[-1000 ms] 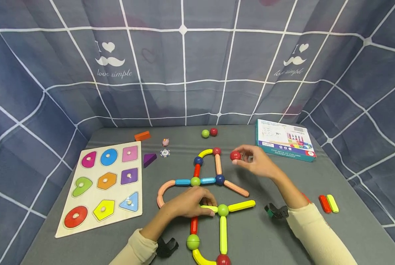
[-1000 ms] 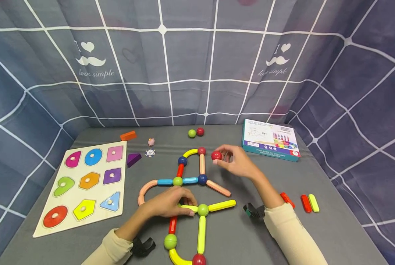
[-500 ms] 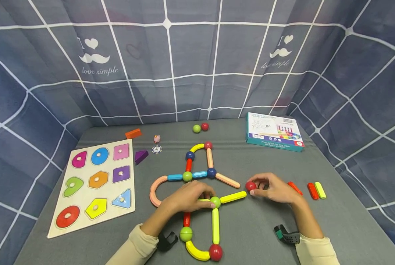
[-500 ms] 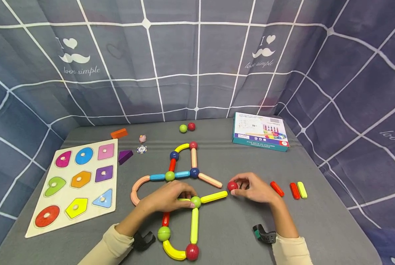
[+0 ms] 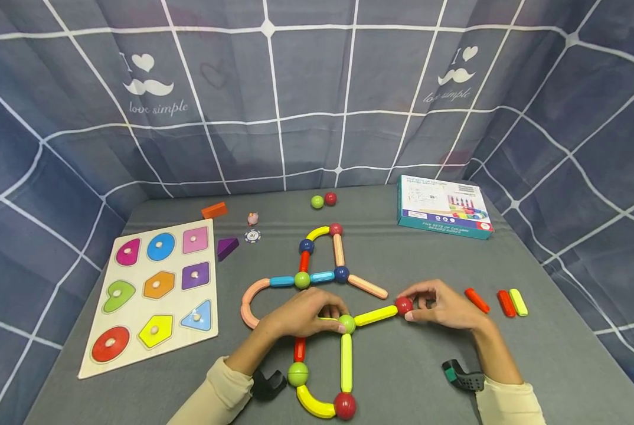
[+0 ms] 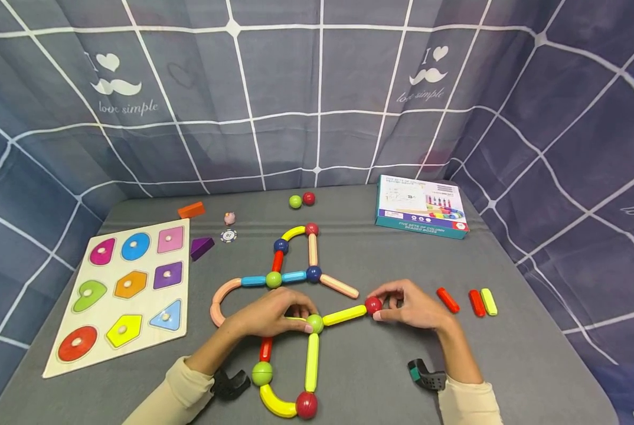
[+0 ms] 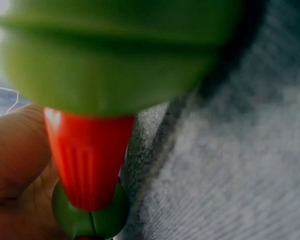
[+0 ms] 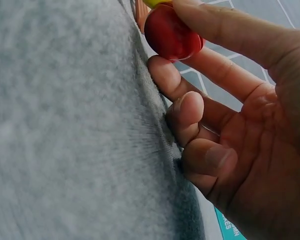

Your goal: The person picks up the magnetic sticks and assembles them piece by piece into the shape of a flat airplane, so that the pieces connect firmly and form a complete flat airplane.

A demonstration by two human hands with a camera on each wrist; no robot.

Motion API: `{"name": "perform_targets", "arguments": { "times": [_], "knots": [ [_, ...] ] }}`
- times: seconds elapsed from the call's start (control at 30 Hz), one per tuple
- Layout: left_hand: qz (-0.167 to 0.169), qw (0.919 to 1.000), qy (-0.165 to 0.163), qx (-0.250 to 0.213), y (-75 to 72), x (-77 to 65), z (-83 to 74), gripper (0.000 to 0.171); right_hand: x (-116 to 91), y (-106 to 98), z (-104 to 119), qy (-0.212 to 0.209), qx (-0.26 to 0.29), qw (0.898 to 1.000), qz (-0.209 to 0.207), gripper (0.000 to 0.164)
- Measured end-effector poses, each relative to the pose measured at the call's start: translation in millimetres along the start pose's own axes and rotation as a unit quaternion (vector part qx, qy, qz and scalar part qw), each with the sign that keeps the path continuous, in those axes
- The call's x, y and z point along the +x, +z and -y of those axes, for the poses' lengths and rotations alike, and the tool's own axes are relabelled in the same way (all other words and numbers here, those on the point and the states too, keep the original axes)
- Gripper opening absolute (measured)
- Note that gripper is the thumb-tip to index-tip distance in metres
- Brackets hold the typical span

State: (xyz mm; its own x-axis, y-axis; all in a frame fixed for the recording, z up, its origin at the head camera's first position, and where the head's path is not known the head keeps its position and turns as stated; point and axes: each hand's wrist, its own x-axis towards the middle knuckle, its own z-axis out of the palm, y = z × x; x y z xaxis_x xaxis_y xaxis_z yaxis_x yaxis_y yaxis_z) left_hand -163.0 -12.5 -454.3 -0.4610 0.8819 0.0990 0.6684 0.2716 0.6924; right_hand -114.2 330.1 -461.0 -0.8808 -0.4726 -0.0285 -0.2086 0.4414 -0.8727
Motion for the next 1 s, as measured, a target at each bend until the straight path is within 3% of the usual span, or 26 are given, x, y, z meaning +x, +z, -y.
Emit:
{"name": "perform_targets", "arguments": {
  "times": [0.33, 0.5, 0.63, 0.8, 1.0],
  "knots": [
    [0.004, 0.9999, 0.005, -0.012, -4.6, 0.2, -3.1, 0.022, 2.2, 2.1, 4.7, -0.002, -0.038, 0.999, -0.015, 0.028],
    [-0.051, 0.9984, -0.007, -0.023, -17.1, 2.2, -4.6, 0.026, 1.5, 4.0, 2.7, 0.004, -0.031, 0.999, -0.015, 0.028],
    [-0.086, 0.9963, -0.002, -0.004, -32.9, 18.8, -11.9, 0.021, -1.2, 4.7, 0.2, -0.001, -0.029, 0.999, -0.019, 0.027],
    [-0.075, 0.9938, -0.002, 0.082, -40.8, 50.6, -16.5, 0.022, -0.7, 6.3, -2.3, -0.006, -0.031, 0.999, -0.024, 0.027],
    [-0.033, 0.9748, -0.055, 0.214, -36.9, 74.8, -13.8, 0.03, 0.0, 6.2, -3.9, -0.008, -0.028, 0.999, -0.021, 0.026]
  ]
}}
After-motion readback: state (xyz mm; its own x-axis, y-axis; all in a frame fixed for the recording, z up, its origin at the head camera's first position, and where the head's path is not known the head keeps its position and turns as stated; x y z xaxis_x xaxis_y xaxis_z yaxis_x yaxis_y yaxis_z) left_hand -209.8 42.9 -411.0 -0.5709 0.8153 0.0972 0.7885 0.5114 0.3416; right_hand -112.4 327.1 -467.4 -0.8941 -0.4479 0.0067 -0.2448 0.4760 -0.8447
